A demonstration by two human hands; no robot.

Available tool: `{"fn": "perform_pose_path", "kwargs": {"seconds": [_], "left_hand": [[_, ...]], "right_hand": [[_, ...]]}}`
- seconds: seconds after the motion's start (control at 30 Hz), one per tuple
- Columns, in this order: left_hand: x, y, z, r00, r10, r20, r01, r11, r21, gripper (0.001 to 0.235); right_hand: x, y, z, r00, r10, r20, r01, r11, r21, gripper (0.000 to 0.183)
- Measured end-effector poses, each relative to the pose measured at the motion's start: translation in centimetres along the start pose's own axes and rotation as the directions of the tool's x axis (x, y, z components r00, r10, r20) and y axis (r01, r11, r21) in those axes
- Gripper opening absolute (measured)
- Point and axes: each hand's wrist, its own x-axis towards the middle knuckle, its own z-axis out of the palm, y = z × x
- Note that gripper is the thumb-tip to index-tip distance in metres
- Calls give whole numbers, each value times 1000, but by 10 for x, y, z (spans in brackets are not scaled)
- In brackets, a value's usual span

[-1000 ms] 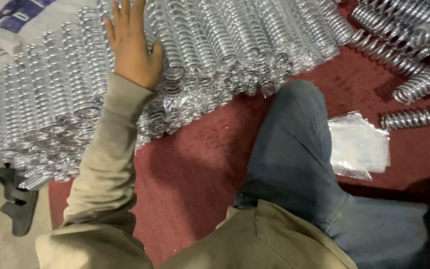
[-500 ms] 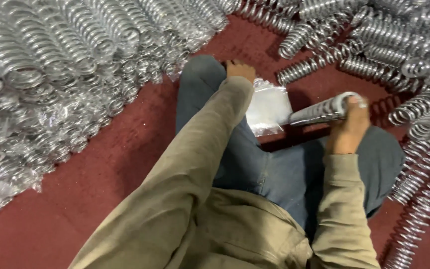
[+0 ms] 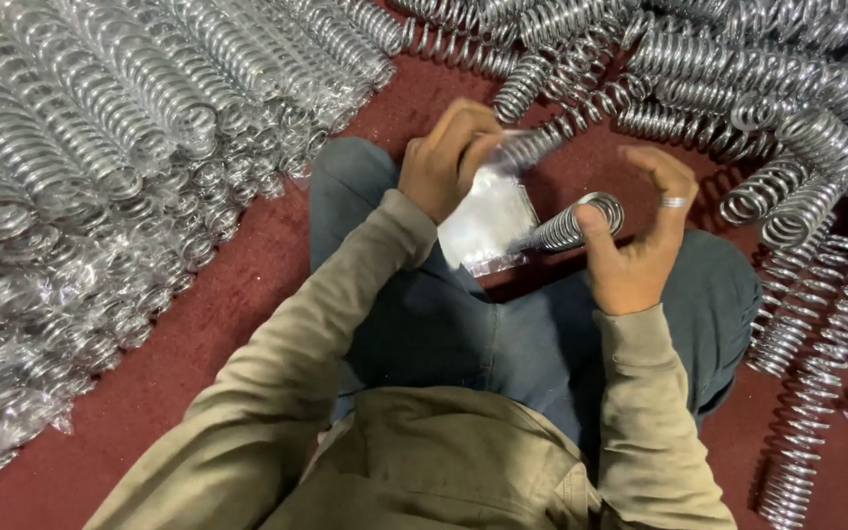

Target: The person places metal springs into plastic bags by hand while sitting on the floor.

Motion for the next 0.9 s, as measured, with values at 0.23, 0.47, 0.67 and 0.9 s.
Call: {"fn": "perform_pose_path", "kwargs": {"seconds": [0.23,0.47,0.67,0.9], "left_hand": [[-7,132,-44,821,-455,344,557,509,-656,16],[-84,155,8,653,-547,524,584,-76,-808,26],[-94,112,17,571,-295,766,793,-45,-608,30],[-42,100,43,842,-411,350,520,446,-728,14]], "right_hand": [[-10,-36,-8,995,72,-62,-69,996,63,23],[-62,-54,-23,873,483,69,-482,832,276,11],[-73,-50,-40,652,715,252,-697,436,569,12],[-10,-18,-50,898,371,235,-351,928,-124,8]]}}
